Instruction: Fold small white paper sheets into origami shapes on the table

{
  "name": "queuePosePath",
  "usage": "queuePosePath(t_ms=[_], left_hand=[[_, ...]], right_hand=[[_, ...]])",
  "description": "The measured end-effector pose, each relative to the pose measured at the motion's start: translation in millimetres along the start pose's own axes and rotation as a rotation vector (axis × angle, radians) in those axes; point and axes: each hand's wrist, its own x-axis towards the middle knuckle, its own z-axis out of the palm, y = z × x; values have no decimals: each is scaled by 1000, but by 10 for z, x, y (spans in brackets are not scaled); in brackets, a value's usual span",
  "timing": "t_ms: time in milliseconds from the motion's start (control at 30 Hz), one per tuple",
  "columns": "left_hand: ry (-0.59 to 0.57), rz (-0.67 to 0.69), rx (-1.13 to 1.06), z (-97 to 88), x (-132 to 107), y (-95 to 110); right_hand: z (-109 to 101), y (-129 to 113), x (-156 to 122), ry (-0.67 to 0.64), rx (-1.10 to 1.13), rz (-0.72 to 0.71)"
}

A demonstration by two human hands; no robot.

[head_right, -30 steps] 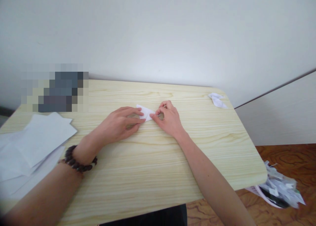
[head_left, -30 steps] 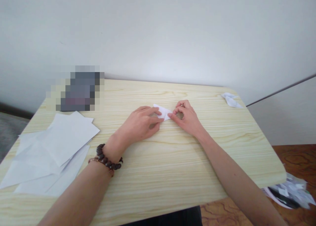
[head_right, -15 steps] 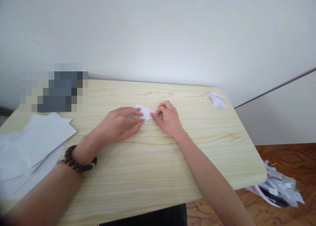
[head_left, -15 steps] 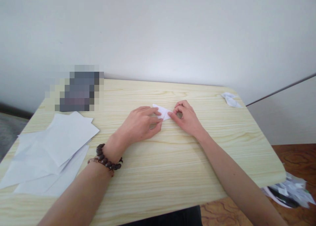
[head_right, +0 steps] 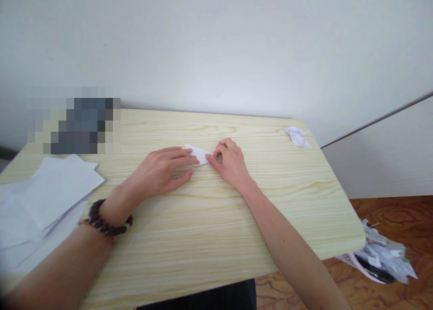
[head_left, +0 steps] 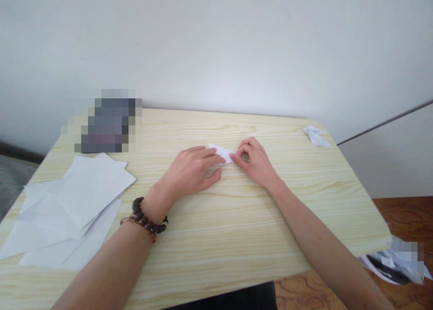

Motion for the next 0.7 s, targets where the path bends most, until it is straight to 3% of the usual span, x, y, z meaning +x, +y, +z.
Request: queuePosePath(t_ms=[700], left_hand=[[-72, 16, 40, 10, -12, 16]], right_hand=[[-6, 18, 3, -26, 5, -1]])
